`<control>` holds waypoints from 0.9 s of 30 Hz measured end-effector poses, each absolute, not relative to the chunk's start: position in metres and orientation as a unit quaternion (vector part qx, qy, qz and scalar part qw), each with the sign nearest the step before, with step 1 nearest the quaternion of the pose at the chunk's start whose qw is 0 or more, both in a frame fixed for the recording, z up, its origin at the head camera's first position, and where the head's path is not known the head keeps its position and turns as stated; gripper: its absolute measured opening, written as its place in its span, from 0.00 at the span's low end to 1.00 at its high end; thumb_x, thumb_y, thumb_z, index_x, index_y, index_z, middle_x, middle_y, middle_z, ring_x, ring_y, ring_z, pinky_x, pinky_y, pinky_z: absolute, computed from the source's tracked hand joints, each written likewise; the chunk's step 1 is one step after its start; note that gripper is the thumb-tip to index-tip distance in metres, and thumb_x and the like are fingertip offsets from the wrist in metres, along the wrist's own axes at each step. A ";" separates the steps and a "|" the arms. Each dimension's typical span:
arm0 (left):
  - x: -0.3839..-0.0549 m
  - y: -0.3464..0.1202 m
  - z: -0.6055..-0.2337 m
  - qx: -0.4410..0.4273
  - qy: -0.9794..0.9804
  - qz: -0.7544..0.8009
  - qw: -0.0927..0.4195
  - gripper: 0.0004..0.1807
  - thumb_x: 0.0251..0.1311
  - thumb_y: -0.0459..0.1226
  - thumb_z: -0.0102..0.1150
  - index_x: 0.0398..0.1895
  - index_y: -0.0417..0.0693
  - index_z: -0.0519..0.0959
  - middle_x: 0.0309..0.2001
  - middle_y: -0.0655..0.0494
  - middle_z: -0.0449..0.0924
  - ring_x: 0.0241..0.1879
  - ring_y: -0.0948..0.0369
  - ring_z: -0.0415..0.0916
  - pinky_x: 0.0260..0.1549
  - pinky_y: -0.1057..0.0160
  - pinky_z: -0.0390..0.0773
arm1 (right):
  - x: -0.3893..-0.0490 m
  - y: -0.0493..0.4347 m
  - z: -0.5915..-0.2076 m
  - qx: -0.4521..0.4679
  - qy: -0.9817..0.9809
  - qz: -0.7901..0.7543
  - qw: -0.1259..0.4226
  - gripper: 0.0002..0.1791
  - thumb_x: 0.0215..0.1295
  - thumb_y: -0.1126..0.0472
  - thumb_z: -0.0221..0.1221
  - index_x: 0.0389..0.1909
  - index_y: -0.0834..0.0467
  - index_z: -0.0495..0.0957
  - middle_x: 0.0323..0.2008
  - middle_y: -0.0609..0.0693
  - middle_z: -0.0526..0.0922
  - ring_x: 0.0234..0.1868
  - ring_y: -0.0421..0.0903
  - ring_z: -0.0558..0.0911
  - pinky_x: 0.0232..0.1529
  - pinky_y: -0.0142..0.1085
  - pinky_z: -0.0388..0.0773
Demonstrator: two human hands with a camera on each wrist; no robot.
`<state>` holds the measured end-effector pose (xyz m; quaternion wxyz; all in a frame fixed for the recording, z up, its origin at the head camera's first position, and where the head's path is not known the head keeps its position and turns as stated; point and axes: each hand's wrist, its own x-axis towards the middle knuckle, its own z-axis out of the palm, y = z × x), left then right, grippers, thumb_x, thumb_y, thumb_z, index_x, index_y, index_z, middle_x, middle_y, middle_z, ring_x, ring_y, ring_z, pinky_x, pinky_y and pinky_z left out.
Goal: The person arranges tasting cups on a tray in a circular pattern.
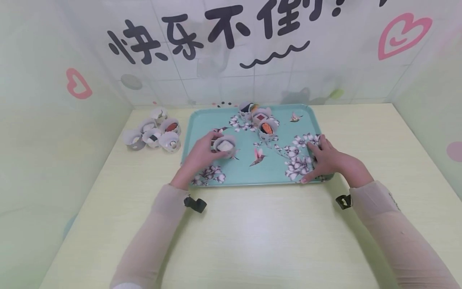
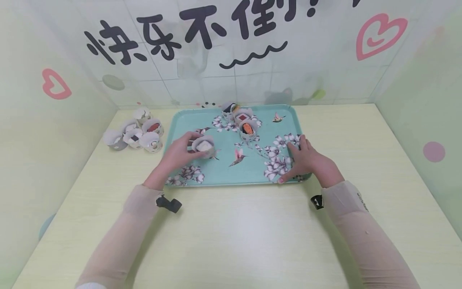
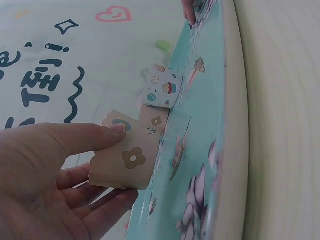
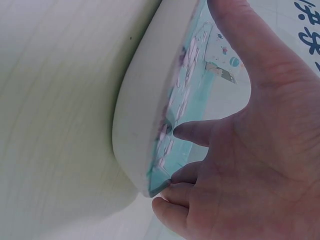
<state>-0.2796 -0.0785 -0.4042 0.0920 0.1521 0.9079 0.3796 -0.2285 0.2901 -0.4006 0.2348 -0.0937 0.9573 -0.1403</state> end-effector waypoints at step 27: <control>-0.290 -0.009 -0.411 0.192 0.914 0.338 0.121 0.32 0.55 0.44 0.66 0.62 0.51 0.67 0.58 0.54 0.73 0.59 0.58 0.69 0.58 0.57 0.70 | -0.228 0.290 -0.400 -0.096 0.958 -0.139 0.232 0.74 0.34 0.31 0.70 0.72 0.68 0.40 0.66 0.79 0.24 0.67 0.76 0.34 0.62 0.68 0.51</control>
